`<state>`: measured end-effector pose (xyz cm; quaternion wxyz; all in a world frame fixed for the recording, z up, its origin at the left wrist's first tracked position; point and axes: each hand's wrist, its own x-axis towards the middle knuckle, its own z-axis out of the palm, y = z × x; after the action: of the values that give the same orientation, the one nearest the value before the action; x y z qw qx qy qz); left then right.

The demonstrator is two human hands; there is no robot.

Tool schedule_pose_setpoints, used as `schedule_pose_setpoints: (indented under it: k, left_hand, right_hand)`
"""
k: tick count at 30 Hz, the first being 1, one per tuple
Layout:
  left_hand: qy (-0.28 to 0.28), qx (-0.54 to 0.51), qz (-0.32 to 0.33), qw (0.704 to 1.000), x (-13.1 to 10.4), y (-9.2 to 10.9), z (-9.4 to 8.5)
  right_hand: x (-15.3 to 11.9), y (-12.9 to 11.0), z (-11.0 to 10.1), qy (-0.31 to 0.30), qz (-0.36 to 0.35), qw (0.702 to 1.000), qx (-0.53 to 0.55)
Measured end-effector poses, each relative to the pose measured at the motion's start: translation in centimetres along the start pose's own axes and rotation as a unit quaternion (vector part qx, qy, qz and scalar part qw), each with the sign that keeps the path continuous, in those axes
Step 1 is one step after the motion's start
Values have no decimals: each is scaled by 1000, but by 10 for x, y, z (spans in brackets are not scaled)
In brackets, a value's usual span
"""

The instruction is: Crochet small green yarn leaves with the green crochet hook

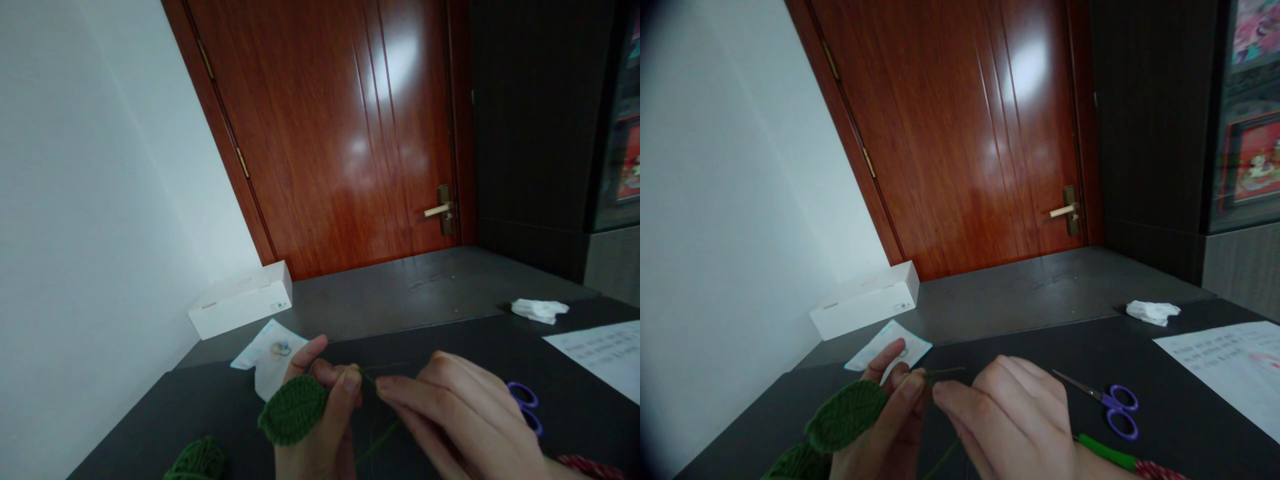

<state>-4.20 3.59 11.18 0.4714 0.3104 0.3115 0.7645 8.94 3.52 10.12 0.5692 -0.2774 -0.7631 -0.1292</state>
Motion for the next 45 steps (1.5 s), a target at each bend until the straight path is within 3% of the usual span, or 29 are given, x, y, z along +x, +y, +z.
schedule_pose_setpoints:
  k: [13, 22, 28, 31, 36, 39, 45]
  left_hand:
    - [8, 14, -5, 1000, 0, -2, 0]
    - [3, 24, 5, 1000, 3, -6, -4]
    - [1, -13, -10, 1000, 3, -7, -5]
    - [-2, -32, -30, 999, 2, -9, -4]
    - [-10, -42, -52, 998, 4, -13, -5]
    - [-17, -43, -50, 998, 5, -14, -5]
    - [-27, -45, -61, 997, 2, -14, -1]
  right_hand:
    - [4, 3, -2, 28, -55, 998, -28]
    - [-1, 6, -1, 34, -31, 999, -11]
    - [-7, 7, 7, 44, 38, 993, 100]
    - [-11, 2, 18, 69, 143, 964, 213]
    - [-14, -5, 28, 68, 330, 859, 386]
    - [-10, -3, 29, 68, 363, 815, 447]
    - [-4, 4, 32, 84, 412, 766, 486]
